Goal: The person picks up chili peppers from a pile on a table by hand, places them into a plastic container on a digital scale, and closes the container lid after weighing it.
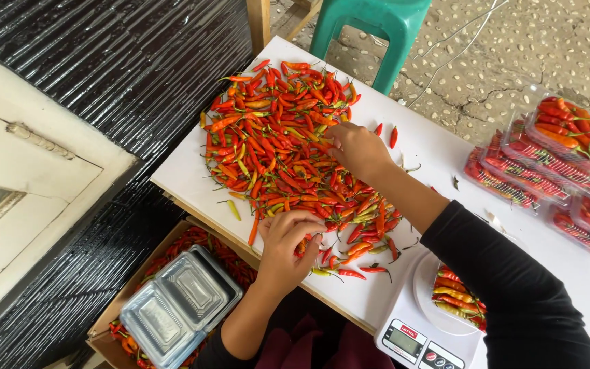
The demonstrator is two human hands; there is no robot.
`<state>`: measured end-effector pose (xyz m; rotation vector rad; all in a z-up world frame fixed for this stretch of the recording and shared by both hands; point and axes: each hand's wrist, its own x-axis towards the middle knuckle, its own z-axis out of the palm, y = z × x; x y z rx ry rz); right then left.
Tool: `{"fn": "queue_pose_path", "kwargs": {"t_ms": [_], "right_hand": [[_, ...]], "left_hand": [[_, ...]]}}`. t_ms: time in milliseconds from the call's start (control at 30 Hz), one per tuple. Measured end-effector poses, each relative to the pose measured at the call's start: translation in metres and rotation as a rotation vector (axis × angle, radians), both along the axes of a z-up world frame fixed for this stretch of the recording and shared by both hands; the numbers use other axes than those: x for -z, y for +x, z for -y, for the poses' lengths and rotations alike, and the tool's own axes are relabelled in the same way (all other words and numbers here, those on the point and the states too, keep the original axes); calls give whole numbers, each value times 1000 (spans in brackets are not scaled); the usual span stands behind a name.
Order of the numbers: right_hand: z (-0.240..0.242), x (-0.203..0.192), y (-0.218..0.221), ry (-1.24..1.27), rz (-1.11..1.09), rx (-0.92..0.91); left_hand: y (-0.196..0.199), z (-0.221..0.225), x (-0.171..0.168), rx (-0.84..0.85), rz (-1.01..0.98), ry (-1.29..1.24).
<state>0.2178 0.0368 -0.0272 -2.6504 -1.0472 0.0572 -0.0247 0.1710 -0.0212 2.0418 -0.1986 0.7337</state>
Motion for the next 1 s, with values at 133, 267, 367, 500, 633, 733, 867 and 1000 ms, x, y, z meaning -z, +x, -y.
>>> {"fn": "queue_pose_path", "kwargs": {"t_ms": [133,267,367,500,633,733,867,1000], "right_hand": [[-10,-2,1,-12,-57,8],[-18,9,0,-108,28,34],[-19,18,1,-139,65,53],[-19,15,8,-124,76,33],[-23,-37,-13,31,-124,17],[-27,-50,-25,110,-337,-45],[-35,-45,-39,26,-287,-118],[-43,-52,-45,-38,-274,-114]], "left_hand": [[-1,-2,-2,0,-15,-16],[-1,-4,0,-18,-4,-18],[-1,-5,1,-26,-5,-20],[-1,-8,5,-21,-19,-27],[-2,-10,10,-29,-36,-51],[-1,-12,10,-30,-36,-50],[-1,-11,10,-20,-41,-64],[-3,-13,6,-32,-27,-60]]}}
